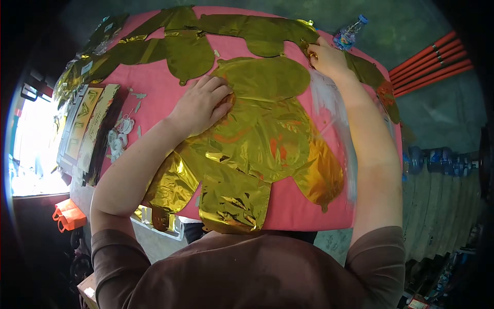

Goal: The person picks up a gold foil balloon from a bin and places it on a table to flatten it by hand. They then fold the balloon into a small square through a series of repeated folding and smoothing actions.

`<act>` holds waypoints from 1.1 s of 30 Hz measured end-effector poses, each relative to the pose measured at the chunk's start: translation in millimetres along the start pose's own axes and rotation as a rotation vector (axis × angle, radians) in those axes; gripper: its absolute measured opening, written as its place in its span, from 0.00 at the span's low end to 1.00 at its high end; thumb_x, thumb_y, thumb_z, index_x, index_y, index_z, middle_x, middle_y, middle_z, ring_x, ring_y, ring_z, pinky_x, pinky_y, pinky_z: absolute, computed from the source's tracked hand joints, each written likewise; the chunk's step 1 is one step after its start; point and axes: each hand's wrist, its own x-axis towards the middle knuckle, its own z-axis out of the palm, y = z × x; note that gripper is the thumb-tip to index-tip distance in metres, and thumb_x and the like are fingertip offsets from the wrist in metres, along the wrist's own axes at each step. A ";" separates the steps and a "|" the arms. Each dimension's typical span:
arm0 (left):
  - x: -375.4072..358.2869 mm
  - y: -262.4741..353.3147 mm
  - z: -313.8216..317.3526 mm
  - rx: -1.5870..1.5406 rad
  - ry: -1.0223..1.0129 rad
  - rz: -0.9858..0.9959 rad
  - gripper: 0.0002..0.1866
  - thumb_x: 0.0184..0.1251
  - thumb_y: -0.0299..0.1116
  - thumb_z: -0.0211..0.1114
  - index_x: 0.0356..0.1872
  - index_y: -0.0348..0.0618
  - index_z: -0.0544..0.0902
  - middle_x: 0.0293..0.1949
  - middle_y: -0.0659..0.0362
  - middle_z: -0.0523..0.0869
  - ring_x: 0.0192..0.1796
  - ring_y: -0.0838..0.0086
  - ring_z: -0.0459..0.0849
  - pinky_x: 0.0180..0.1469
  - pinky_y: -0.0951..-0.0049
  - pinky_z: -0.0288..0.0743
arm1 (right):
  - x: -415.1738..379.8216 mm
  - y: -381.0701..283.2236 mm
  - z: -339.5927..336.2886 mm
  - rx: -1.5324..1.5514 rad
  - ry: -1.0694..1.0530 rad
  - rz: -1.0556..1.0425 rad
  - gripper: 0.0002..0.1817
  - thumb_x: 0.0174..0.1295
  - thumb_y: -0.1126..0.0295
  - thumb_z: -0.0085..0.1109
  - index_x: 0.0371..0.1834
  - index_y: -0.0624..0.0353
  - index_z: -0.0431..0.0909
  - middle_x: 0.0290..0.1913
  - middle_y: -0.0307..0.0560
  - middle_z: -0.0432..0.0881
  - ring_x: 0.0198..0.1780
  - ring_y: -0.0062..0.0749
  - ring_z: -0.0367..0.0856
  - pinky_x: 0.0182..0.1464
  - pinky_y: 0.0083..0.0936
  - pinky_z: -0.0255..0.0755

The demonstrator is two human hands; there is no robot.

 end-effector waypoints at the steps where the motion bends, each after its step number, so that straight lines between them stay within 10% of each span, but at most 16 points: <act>1: -0.1 -0.1 0.4 -0.004 0.006 0.005 0.13 0.63 0.36 0.58 0.45 0.41 0.76 0.46 0.55 0.75 0.52 0.59 0.72 0.55 0.63 0.67 | 1.5 -1.4 1.3 -0.001 0.000 -0.002 0.17 0.55 0.70 0.55 0.49 0.50 0.75 0.50 0.47 0.72 0.48 0.44 0.78 0.45 0.40 0.72; 10: -0.3 0.6 -1.0 -0.011 -0.008 -0.010 0.13 0.63 0.36 0.58 0.45 0.41 0.76 0.46 0.55 0.75 0.52 0.60 0.72 0.56 0.64 0.67 | 22.8 16.1 24.7 0.030 -0.028 0.313 0.15 0.52 0.70 0.57 0.45 0.53 0.76 0.45 0.54 0.81 0.48 0.50 0.80 0.50 0.42 0.74; 13: -0.3 0.3 -0.8 -0.001 -0.017 -0.015 0.14 0.62 0.36 0.58 0.46 0.41 0.76 0.46 0.55 0.75 0.52 0.60 0.72 0.56 0.64 0.67 | 22.9 37.3 44.5 0.307 0.188 0.281 0.08 0.51 0.76 0.53 0.35 0.62 0.76 0.34 0.50 0.83 0.37 0.46 0.82 0.39 0.36 0.74; 18: 0.4 1.0 -0.9 -0.013 -0.011 -0.008 0.14 0.62 0.36 0.59 0.46 0.41 0.76 0.47 0.55 0.75 0.52 0.59 0.72 0.56 0.63 0.68 | 21.3 57.9 40.1 1.166 -0.071 0.746 0.11 0.51 0.76 0.57 0.40 0.59 0.76 0.29 0.42 0.78 0.28 0.28 0.79 0.25 0.25 0.72; 21: 0.1 1.1 -2.6 -0.013 -0.022 -0.014 0.14 0.62 0.36 0.59 0.46 0.41 0.76 0.47 0.55 0.75 0.53 0.59 0.72 0.56 0.63 0.68 | 21.9 62.7 63.6 0.847 0.175 0.428 0.23 0.48 0.78 0.62 0.49 0.59 0.71 0.29 0.43 0.77 0.23 0.27 0.77 0.20 0.24 0.70; 25: 0.7 2.2 -3.3 -0.025 -0.038 -0.030 0.15 0.61 0.36 0.60 0.47 0.41 0.76 0.48 0.54 0.75 0.53 0.59 0.72 0.57 0.63 0.67 | 2.5 36.0 9.1 0.866 0.048 0.431 0.31 0.43 0.78 0.65 0.55 0.61 0.68 0.36 0.50 0.80 0.23 0.32 0.79 0.18 0.27 0.72; 28: 0.0 1.0 -2.5 -0.015 -0.044 -0.020 0.16 0.61 0.36 0.60 0.47 0.40 0.76 0.49 0.53 0.75 0.54 0.58 0.71 0.58 0.63 0.67 | 2.4 58.7 7.1 1.009 0.334 0.545 0.37 0.44 0.79 0.64 0.62 0.60 0.62 0.37 0.51 0.80 0.24 0.32 0.80 0.20 0.28 0.73; 31: 0.7 2.2 -3.8 -0.014 -0.055 -0.029 0.15 0.60 0.35 0.61 0.47 0.40 0.76 0.49 0.53 0.75 0.54 0.58 0.71 0.58 0.62 0.67 | -20.1 47.8 -24.0 0.687 -0.056 0.450 0.41 0.46 0.79 0.61 0.67 0.62 0.54 0.36 0.56 0.81 0.25 0.37 0.82 0.24 0.29 0.76; 33: 1.4 2.5 -5.1 -0.005 -0.049 -0.016 0.15 0.60 0.35 0.61 0.47 0.40 0.76 0.49 0.53 0.75 0.54 0.58 0.71 0.58 0.62 0.67 | -20.8 66.0 -41.0 0.646 0.161 0.488 0.43 0.46 0.79 0.63 0.68 0.63 0.52 0.36 0.54 0.80 0.24 0.33 0.80 0.22 0.26 0.74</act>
